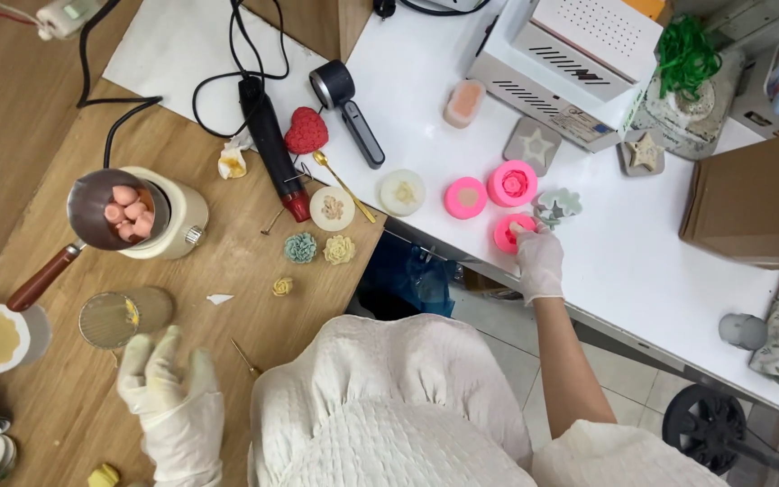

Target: The person wearing gloves demolds small shaped candles from pink silicone molds and arranges the candles on the table. They then open white butterfly-shaped gift boxes, place a candle inside, and handle green ribbon and packaged items on the table.

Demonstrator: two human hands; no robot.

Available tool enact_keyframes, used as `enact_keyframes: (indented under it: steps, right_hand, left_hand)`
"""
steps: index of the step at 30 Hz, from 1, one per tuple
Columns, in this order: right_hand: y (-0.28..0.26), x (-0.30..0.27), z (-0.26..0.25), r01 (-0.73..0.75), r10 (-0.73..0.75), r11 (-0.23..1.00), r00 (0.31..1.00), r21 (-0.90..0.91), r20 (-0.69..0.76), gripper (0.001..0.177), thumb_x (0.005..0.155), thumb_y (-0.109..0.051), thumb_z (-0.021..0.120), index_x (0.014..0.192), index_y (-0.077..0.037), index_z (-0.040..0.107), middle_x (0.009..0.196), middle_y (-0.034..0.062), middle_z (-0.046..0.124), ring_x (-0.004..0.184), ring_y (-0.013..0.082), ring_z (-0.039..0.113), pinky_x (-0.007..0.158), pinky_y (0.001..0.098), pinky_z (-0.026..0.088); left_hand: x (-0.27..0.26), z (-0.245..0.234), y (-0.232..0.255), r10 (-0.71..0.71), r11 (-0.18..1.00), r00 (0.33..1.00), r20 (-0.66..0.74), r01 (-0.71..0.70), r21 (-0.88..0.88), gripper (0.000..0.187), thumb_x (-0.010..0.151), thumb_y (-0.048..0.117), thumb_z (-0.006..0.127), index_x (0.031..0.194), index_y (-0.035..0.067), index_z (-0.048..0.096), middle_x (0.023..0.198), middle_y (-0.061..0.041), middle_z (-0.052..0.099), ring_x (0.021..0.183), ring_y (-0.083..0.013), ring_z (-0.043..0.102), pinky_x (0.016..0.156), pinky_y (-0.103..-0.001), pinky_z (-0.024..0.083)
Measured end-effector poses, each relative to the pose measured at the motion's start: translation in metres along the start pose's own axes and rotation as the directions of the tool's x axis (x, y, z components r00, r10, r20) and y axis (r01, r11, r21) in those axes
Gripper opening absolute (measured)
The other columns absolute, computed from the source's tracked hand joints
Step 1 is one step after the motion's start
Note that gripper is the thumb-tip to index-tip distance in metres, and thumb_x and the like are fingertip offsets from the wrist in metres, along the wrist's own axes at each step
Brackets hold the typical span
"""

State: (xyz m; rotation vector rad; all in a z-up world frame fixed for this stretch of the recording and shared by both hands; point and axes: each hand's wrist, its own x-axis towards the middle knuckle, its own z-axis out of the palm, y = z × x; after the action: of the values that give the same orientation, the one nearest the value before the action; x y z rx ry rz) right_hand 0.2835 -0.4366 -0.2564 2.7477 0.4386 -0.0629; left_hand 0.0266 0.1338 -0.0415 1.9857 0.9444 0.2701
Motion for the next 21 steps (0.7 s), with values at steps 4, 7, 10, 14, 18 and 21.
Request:
enact_keyframes:
  steps: [4, 7, 10, 14, 18, 21]
  right_hand:
    - [-0.047, 0.017, -0.226, -0.601, 0.587, 0.519, 0.767, 0.607, 0.257, 0.045, 0.093, -0.030, 0.078, 0.132, -0.010, 0.068, 0.114, 0.0166, 0.074, 0.104, 0.0343, 0.071, 0.089, 0.0406, 0.055]
    - [-0.063, 0.038, -0.241, -0.464, 0.526, 0.654, 0.847, 0.597, 0.082, 0.047, 0.098, -0.037, 0.075, 0.138, -0.014, 0.065, 0.132, 0.0117, 0.069, 0.122, 0.0334, 0.060, 0.103, 0.0479, 0.049]
    - [-0.068, 0.073, -0.236, -0.278, 0.339, 0.811, 0.940, 0.515, -0.027, 0.085, 0.067, -0.049, 0.087, 0.137, -0.011, 0.057, 0.139, 0.0190, 0.059, 0.136, 0.0381, 0.046, 0.101, 0.0679, 0.032]
    - [-0.063, 0.099, -0.242, 0.013, -0.041, 0.877, 0.998, 0.480, 0.047, 0.132, 0.052, -0.063, 0.089, 0.156, -0.005, 0.034, 0.133, 0.0195, 0.058, 0.131, 0.0371, 0.042, 0.105, 0.0770, 0.018]
    - [-0.067, 0.092, -0.269, 0.001, -0.110, 0.922, 0.960, 0.387, 0.259, 0.121, 0.065, -0.070, 0.086, 0.158, -0.015, 0.033, 0.110, 0.0169, 0.064, 0.113, 0.0343, 0.057, 0.106, 0.0722, 0.024]
    - [-0.095, 0.066, -0.324, -0.109, 0.062, 0.678, 0.994, 0.727, 0.092, 0.116, 0.068, -0.050, 0.089, 0.164, -0.017, 0.032, 0.100, 0.0173, 0.063, 0.098, 0.0340, 0.059, 0.093, 0.0517, 0.043]
  left_hand:
    - [-0.022, 0.027, 0.049, 0.437, 0.870, 0.899, 0.023, -0.429, 0.244, 0.056, 0.090, -0.003, 0.072, 0.143, 0.003, 0.057, 0.149, -0.022, 0.039, 0.122, -0.0259, 0.052, 0.098, -0.034, 0.050]
    - [-0.037, 0.038, 0.059, 0.297, 0.928, 0.952, 0.074, -0.306, 0.214, 0.050, 0.090, -0.001, 0.072, 0.138, 0.004, 0.060, 0.151, -0.022, 0.039, 0.114, -0.0221, 0.055, 0.092, -0.033, 0.049]
    - [-0.040, 0.042, 0.062, 0.146, 0.971, 0.984, 0.105, -0.163, 0.173, 0.048, 0.087, 0.001, 0.075, 0.133, 0.006, 0.063, 0.147, -0.020, 0.043, 0.101, -0.0210, 0.056, 0.089, -0.033, 0.050]
    - [-0.036, 0.037, 0.046, 0.048, 0.984, 0.994, 0.096, -0.031, -0.176, 0.038, 0.096, 0.005, 0.069, 0.134, 0.005, 0.064, 0.138, -0.018, 0.049, 0.107, -0.0184, 0.056, 0.094, -0.030, 0.049]
    - [-0.024, 0.033, 0.093, 0.361, 0.930, 0.928, 0.094, -0.366, 0.042, 0.038, 0.091, 0.001, 0.069, 0.128, 0.002, 0.061, 0.141, -0.015, 0.053, 0.120, -0.0190, 0.058, 0.098, -0.028, 0.049]
    - [-0.033, 0.043, 0.163, 0.204, 0.964, 0.919, 0.338, -0.128, -0.234, 0.046, 0.091, 0.002, 0.070, 0.135, 0.002, 0.056, 0.133, -0.010, 0.063, 0.124, -0.0185, 0.060, 0.108, -0.027, 0.045]
